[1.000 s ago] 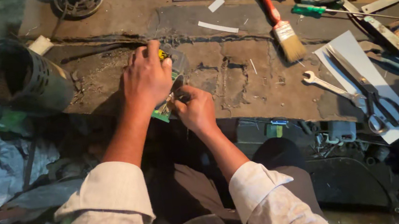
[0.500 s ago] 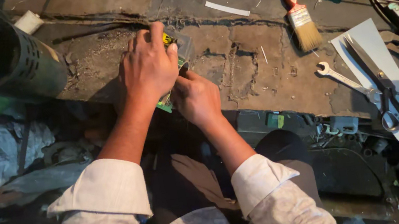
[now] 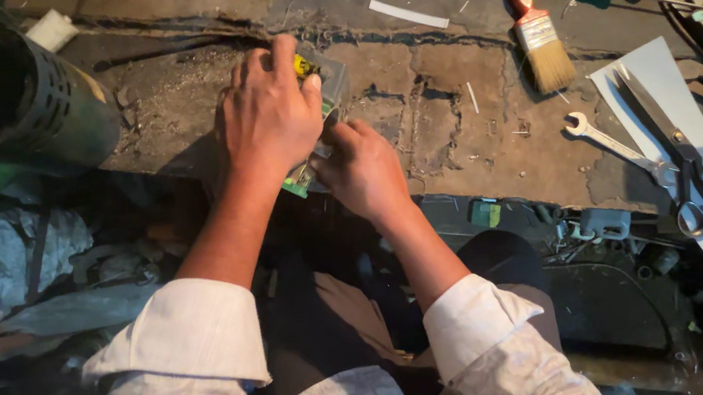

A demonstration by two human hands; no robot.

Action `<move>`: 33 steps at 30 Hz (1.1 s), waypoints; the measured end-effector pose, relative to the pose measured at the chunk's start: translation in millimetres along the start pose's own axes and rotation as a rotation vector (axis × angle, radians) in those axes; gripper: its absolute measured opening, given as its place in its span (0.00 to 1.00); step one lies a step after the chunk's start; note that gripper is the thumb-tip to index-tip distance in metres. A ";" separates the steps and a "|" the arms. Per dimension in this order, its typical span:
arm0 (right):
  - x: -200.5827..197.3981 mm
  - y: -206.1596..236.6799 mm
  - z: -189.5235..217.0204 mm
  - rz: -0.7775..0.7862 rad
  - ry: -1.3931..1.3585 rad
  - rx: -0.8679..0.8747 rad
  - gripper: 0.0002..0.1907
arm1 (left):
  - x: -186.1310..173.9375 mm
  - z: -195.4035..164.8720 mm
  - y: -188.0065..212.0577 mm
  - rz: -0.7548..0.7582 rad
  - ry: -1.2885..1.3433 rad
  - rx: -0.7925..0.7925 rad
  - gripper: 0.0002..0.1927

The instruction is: The person repeatedly picks small white rectangular pieces from a cluttered workbench, folds or bends them by hand, and inserts them into slots on a green finned electronic component. The person handles the component and pieces one at a time, occasionally adjusting the component's position on the table.

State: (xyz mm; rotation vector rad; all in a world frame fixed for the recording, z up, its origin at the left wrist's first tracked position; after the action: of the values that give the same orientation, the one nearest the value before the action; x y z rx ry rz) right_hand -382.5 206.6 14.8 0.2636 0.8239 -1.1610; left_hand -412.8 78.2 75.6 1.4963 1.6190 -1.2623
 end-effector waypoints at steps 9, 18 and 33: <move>11.6 -6.5 -5.2 -0.056 -0.062 -0.063 0.08 | 2.9 -0.9 -1.3 -0.020 -0.013 0.002 0.22; 3.1 1.0 -9.8 0.002 -0.018 -0.002 0.12 | 7.7 1.8 -4.1 -0.012 0.014 0.006 0.22; -2.1 -8.1 -27.3 -0.036 -0.101 -0.041 0.11 | 11.5 -3.8 -5.6 0.001 0.008 0.009 0.22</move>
State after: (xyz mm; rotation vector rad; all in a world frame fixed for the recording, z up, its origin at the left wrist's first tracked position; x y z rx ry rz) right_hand -401.9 220.7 -0.7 0.1554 0.7651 -1.1805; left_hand -419.8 86.8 68.1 1.5094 1.6198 -1.2658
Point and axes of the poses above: each hand's wrist, its own y-axis away from the middle knuckle, its own x-axis out of the palm, z = x × y, the point moved 8 cm from there along -y, towards the middle knuckle, and after that the axes turned 13 degrees about z, right-handed, at the moved point
